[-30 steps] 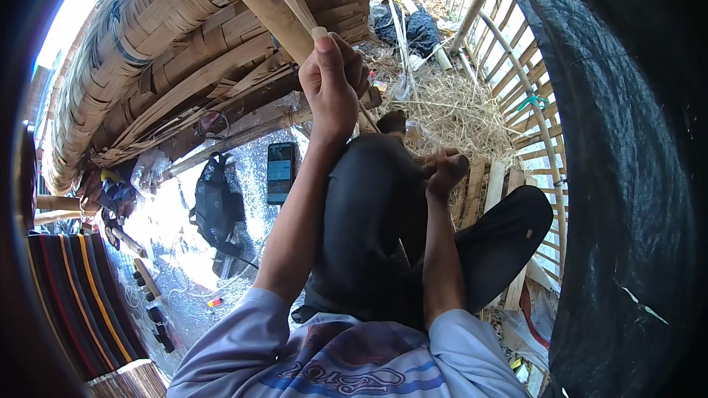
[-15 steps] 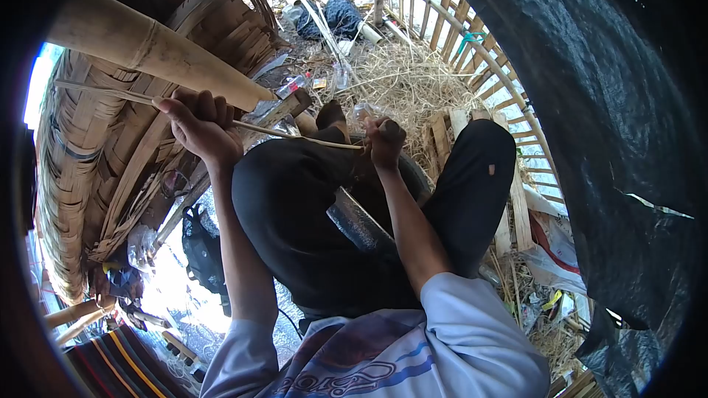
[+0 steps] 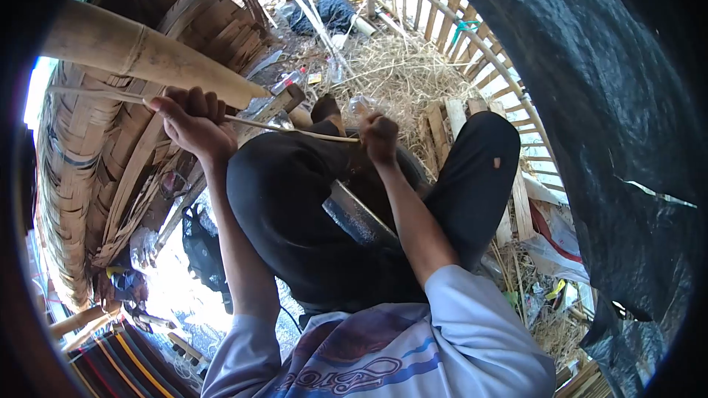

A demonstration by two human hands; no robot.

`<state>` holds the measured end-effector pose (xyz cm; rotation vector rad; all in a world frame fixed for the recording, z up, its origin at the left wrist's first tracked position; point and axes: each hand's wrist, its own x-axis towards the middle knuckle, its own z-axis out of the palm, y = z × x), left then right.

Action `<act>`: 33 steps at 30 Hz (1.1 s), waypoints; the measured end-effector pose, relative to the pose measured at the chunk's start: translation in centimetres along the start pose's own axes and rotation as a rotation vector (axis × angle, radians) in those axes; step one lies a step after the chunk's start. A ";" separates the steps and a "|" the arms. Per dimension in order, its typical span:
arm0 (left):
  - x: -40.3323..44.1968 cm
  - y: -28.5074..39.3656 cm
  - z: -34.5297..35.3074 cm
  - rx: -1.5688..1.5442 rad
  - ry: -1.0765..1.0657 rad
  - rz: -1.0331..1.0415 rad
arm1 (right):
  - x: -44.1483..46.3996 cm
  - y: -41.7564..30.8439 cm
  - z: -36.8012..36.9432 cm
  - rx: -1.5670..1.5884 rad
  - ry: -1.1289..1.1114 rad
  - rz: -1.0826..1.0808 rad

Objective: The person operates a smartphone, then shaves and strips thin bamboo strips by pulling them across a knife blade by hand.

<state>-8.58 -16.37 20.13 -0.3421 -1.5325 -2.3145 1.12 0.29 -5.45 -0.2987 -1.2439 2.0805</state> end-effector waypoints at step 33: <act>-0.6 0.2 -0.3 0.020 -0.009 0.006 | 0.2 -2.0 1.7 -0.189 -0.022 0.134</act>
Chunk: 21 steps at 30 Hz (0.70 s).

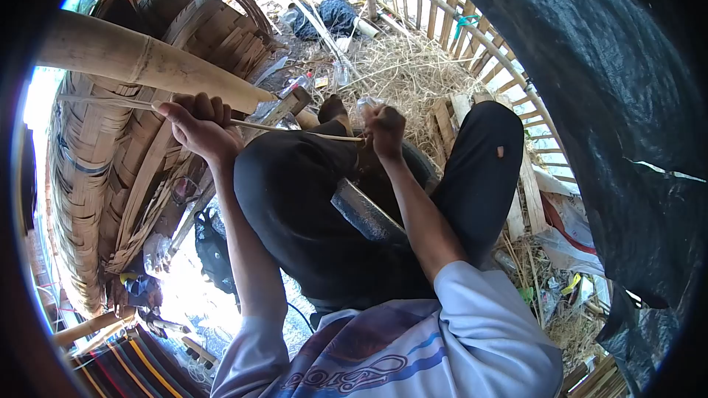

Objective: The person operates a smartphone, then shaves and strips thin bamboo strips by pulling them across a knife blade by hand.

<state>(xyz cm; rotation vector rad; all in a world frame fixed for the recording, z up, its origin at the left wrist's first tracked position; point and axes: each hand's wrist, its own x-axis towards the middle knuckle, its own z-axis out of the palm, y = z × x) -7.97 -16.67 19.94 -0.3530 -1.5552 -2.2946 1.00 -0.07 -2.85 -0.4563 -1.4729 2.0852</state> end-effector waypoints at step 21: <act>-0.5 -3.9 3.8 0.036 -0.609 -0.086 | -1.0 0.3 2.7 -0.133 -0.543 -0.020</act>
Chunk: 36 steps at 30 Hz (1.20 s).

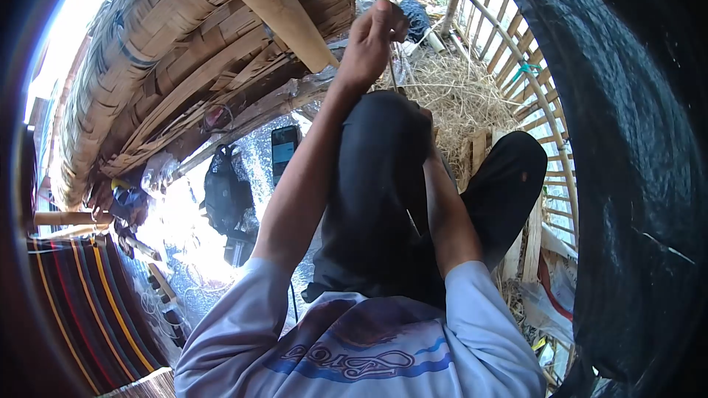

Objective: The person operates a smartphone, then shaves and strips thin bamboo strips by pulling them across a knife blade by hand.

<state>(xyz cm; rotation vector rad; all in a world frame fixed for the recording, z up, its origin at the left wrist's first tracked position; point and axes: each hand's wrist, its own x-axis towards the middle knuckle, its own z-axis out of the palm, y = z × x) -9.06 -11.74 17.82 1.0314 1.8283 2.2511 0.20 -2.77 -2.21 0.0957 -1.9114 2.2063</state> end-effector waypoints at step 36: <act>-37.1 -2.3 -22.2 1.459 0.074 -0.544 | 1.0 4.2 -1.4 0.112 -0.022 0.152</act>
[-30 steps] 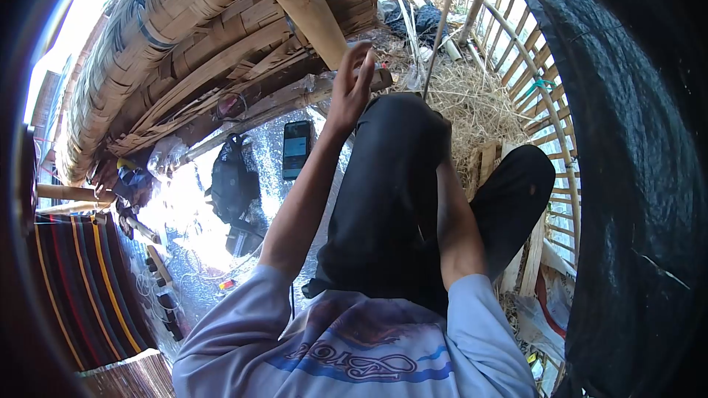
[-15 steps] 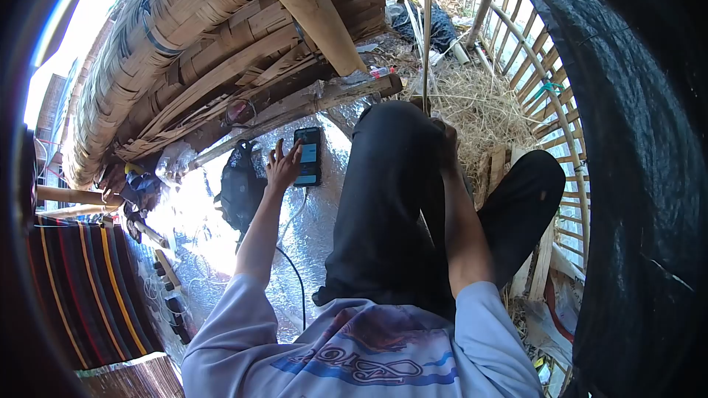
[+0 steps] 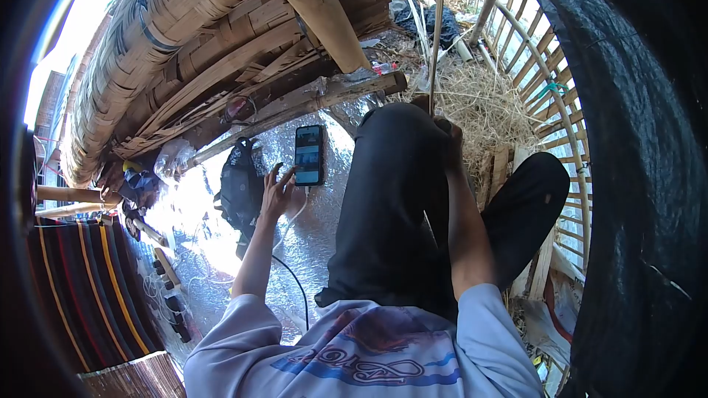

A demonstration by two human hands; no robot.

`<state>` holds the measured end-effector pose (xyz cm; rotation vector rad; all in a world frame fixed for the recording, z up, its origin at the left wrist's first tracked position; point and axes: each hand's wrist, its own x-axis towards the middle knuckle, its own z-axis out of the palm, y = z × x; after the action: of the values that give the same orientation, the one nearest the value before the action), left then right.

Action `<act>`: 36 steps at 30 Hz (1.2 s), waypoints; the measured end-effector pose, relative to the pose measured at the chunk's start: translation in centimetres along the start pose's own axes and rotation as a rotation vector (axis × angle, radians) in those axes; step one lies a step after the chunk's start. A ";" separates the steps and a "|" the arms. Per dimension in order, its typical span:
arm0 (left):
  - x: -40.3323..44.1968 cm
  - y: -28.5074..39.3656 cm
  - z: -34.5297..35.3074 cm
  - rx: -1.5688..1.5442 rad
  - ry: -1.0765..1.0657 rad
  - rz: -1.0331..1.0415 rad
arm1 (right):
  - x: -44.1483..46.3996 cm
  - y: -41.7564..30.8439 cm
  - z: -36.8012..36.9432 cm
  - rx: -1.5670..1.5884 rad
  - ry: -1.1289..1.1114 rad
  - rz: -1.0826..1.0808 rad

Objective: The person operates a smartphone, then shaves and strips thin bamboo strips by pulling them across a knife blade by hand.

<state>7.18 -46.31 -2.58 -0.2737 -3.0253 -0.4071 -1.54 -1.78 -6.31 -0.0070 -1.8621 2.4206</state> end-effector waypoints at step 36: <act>4.8 -1.1 -0.7 0.076 -0.147 0.154 | -0.5 -2.9 1.6 -0.020 -0.009 -0.014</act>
<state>2.28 -46.73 -1.75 -0.5490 -3.1230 -0.2701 -0.93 -2.60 -3.09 0.0154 -1.8842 2.3967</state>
